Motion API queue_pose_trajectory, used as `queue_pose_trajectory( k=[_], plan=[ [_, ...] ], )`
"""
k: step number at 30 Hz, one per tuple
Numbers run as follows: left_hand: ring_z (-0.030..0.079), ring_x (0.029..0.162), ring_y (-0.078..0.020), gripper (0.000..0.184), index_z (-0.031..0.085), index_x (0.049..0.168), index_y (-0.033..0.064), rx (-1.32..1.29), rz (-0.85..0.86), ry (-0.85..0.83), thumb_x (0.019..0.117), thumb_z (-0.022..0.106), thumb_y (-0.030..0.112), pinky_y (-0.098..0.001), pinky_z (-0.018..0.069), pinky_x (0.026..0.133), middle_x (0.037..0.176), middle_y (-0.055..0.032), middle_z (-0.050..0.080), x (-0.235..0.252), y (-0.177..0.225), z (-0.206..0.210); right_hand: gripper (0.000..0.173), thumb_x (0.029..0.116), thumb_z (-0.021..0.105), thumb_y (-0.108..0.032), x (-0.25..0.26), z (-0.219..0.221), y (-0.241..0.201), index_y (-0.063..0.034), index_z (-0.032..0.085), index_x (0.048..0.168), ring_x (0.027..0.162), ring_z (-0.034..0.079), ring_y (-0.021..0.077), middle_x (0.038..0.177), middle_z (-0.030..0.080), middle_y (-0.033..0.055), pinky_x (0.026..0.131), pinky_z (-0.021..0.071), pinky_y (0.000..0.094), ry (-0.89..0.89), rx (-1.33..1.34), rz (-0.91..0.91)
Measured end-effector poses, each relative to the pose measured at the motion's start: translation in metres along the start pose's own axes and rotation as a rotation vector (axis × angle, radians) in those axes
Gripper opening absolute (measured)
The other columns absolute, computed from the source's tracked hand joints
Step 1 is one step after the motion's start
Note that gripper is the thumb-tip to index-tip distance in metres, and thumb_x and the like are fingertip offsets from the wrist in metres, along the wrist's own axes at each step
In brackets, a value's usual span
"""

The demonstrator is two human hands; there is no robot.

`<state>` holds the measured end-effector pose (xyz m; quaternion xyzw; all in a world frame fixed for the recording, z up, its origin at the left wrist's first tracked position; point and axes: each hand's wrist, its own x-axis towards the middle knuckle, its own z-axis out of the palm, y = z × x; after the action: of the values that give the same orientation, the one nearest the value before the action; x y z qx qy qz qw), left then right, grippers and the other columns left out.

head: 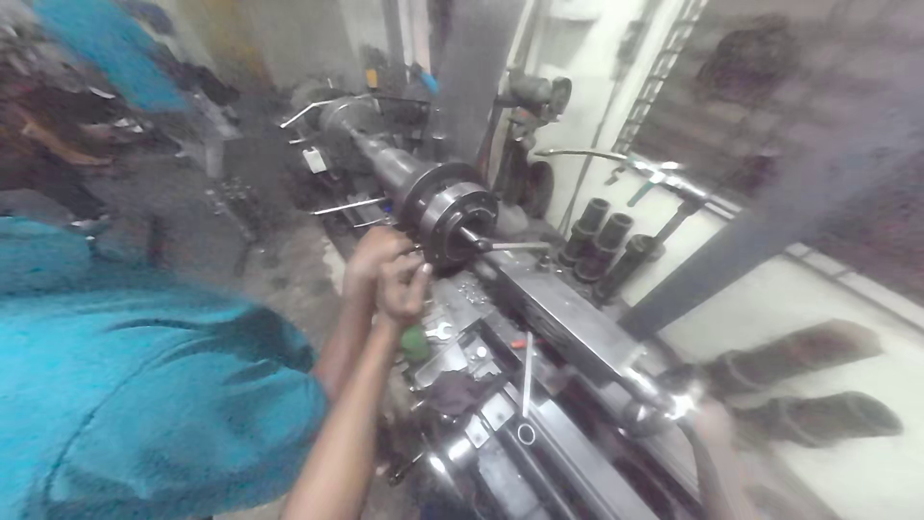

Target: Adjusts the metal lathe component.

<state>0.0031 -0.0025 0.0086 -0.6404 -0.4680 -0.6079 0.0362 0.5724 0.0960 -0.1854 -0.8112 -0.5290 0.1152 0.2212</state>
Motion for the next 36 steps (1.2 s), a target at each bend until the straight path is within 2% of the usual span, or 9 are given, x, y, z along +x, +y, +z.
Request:
queue_pose_trajectory(
  k=[4,9,12,15,23,25,27,32,36],
  plan=[
    [0.053,0.057,-0.0095,0.044,0.055,0.061,0.0090,-0.003,0.019,-0.006,0.0990,0.047,0.031,-0.0301,0.0468,0.055,0.060,-0.0004,0.053,0.000,-0.002,-0.001,0.029,0.0952,0.065,-0.022,-0.021,-0.006,-0.016,0.0056,0.072,0.098,0.102,0.066,0.0497,0.103,0.070,0.0311,0.089,0.0470,0.0701,-0.048,0.042,0.070],
    [0.054,0.064,-0.0124,0.046,0.054,0.062,0.0083,-0.038,0.070,0.019,0.1004,0.047,0.033,-0.0334,0.0480,0.061,0.066,-0.0028,0.055,0.000,-0.012,0.002,0.033,0.0938,0.064,-0.027,-0.014,0.011,0.004,0.0043,0.073,0.096,0.098,0.067,0.0489,0.098,0.069,0.0308,0.086,0.0483,0.0705,-0.030,0.002,-0.006],
    [0.052,0.059,-0.0100,0.047,0.052,0.061,0.0094,-0.067,0.061,0.026,0.1006,0.047,0.033,-0.0305,0.0464,0.057,0.062,-0.0006,0.052,0.001,-0.010,0.004,0.034,0.0941,0.062,-0.027,-0.024,0.011,0.001,0.0051,0.073,0.095,0.096,0.067,0.0487,0.096,0.070,0.0302,0.087,0.0468,0.0712,-0.023,0.025,0.006],
    [0.051,0.056,-0.0104,0.045,0.052,0.061,0.0081,-0.069,0.047,0.019,0.0999,0.046,0.029,-0.0308,0.0458,0.055,0.059,-0.0009,0.051,0.001,-0.007,0.003,0.032,0.0904,0.065,-0.026,-0.026,0.027,0.016,0.0039,0.073,0.088,0.086,0.068,0.0474,0.087,0.070,0.0279,0.078,0.0493,0.0716,0.054,0.032,-0.058],
    [0.051,0.054,-0.0100,0.047,0.054,0.061,0.0092,-0.007,0.033,0.014,0.1002,0.044,0.033,-0.0309,0.0446,0.053,0.058,-0.0005,0.051,-0.001,-0.008,0.003,0.029,0.0889,0.070,-0.020,-0.031,0.038,0.028,0.0075,0.071,0.097,0.097,0.066,0.0487,0.098,0.069,0.0314,0.087,0.0487,0.0711,0.010,0.118,-0.040],
    [0.051,0.056,-0.0088,0.045,0.053,0.062,0.0095,-0.003,0.053,0.014,0.1000,0.045,0.031,-0.0303,0.0447,0.056,0.059,0.0004,0.052,0.001,-0.009,0.003,0.032,0.0863,0.069,-0.028,-0.031,0.057,0.045,0.0034,0.072,0.083,0.081,0.068,0.0460,0.083,0.069,0.0273,0.073,0.0514,0.0695,0.159,0.103,-0.157],
    [0.051,0.056,-0.0082,0.044,0.053,0.061,0.0093,-0.030,0.069,0.029,0.0998,0.046,0.030,-0.0294,0.0445,0.055,0.059,0.0008,0.051,0.002,-0.011,0.004,0.033,0.0914,0.065,-0.029,-0.036,0.050,0.041,0.0024,0.071,0.083,0.085,0.067,0.0463,0.086,0.070,0.0265,0.078,0.0491,0.0701,0.055,0.085,-0.090],
    [0.048,0.052,-0.0065,0.041,0.055,0.061,0.0079,-0.026,0.067,0.042,0.0974,0.047,0.027,-0.0271,0.0429,0.052,0.056,0.0013,0.050,0.002,-0.009,0.005,0.030,0.0875,0.069,-0.026,-0.034,0.046,0.042,0.0035,0.072,0.090,0.088,0.068,0.0471,0.090,0.071,0.0269,0.080,0.0490,0.0717,-0.061,0.065,-0.042],
    [0.050,0.053,-0.0062,0.040,0.061,0.066,0.0041,-0.013,0.056,0.024,0.0970,0.047,0.025,-0.0268,0.0441,0.053,0.057,0.0002,0.052,0.001,-0.009,0.003,0.029,0.0832,0.073,-0.021,-0.048,0.043,0.035,0.0065,0.071,0.089,0.085,0.066,0.0450,0.089,0.069,0.0276,0.079,0.0496,0.0696,-0.036,0.136,-0.038]
  ],
)
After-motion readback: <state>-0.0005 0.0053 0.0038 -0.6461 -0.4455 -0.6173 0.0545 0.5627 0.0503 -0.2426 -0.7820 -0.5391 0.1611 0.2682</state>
